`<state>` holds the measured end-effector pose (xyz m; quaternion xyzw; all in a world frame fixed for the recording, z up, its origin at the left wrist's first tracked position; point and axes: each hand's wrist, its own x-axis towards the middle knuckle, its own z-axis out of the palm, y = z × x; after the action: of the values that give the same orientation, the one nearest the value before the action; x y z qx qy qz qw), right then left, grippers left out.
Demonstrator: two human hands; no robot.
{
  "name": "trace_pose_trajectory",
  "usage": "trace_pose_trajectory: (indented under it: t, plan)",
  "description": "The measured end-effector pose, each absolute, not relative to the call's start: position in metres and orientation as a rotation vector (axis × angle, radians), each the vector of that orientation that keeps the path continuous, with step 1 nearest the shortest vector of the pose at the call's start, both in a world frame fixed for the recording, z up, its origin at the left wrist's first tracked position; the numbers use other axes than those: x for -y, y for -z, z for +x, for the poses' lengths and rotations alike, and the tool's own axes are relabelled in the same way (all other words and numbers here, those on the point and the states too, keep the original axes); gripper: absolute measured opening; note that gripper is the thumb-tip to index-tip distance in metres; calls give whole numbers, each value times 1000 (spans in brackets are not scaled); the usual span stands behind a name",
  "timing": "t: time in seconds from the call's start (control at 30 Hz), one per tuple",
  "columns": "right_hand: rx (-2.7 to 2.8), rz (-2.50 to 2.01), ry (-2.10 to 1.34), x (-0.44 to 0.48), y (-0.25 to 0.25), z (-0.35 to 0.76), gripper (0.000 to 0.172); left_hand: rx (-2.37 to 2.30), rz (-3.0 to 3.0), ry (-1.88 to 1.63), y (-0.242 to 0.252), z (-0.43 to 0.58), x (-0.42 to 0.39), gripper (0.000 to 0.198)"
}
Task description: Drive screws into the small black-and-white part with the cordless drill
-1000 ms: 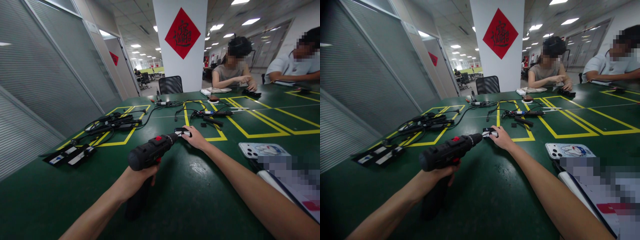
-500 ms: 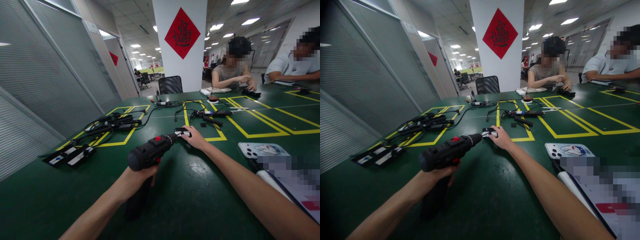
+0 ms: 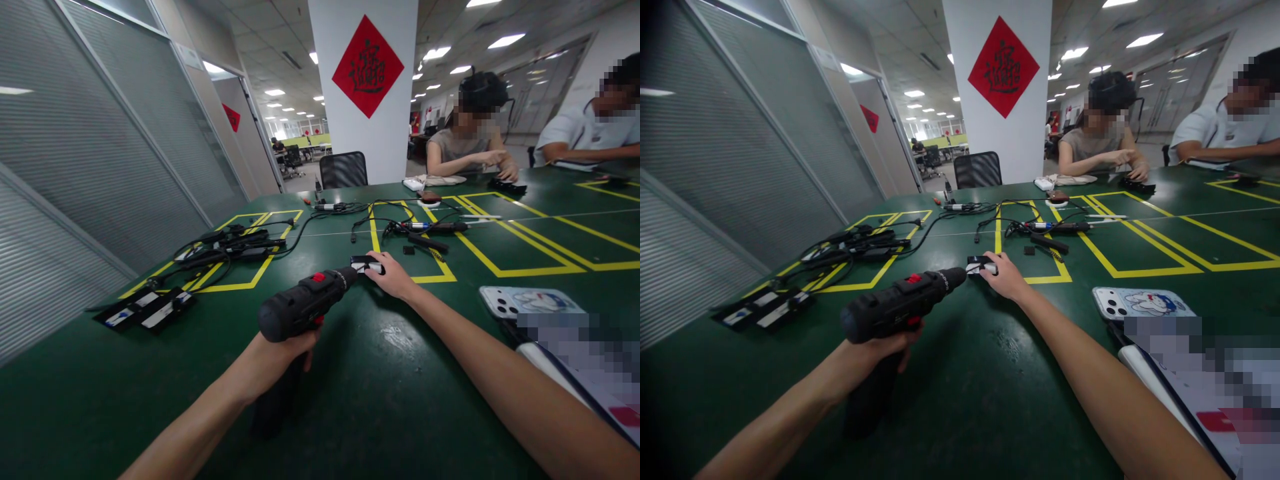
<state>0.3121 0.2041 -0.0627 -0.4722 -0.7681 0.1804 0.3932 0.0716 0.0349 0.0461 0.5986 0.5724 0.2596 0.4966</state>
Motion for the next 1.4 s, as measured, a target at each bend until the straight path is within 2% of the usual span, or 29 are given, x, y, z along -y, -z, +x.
trace_pose_trajectory:
  t: [1.4]
  plan:
    - [1955,-1186,-459,-203,61,313,41,-1361,1486,-644,-45,72,-35,20]
